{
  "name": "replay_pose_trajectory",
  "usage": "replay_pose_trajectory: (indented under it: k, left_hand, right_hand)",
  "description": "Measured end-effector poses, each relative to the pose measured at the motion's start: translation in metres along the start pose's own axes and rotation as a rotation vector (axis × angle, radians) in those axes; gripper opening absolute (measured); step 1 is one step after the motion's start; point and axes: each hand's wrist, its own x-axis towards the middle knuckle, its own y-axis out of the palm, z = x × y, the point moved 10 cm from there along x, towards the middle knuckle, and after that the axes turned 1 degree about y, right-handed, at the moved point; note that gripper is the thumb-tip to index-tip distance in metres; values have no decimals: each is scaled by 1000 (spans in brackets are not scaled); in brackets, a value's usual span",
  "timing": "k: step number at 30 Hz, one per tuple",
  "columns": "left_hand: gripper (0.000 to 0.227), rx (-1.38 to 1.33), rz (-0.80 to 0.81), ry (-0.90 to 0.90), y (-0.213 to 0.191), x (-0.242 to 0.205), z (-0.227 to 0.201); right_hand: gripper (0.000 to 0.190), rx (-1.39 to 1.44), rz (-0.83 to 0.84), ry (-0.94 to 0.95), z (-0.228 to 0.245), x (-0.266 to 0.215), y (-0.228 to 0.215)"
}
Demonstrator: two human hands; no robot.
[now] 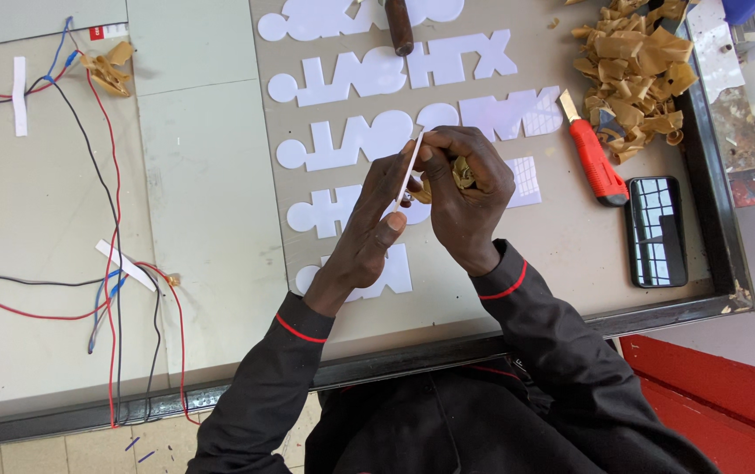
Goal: The person applies glue from a bottle onto white cut-out letters arranged on a work surface. They then peel the backing paper off a separate letter and place it onto the glued area. The person continues to apply glue to additional letters on the table.
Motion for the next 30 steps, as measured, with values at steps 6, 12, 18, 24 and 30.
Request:
replay_pose_trajectory:
  k: [6, 12, 18, 24, 30]
  left_hand:
    - [79, 10, -20, 29, -2, 2, -10]
    - [76, 10, -25, 29, -3, 4, -13]
    - [78, -23, -18, -1, -1, 0, -1]
    - [76, -18, -6, -5, -5, 0, -5]
    - [81, -26, -30, 16, -2, -1, 2]
  right_hand:
    - [3, -8, 23, 16, 2, 2, 1]
    - [5, 3, 31, 31, -3, 1, 3]
    - [3, 37, 44, 60, -12, 0, 1]
    - [2, 44, 57, 46, -9, 0, 3]
    - [5, 37, 7, 73, -15, -3, -1]
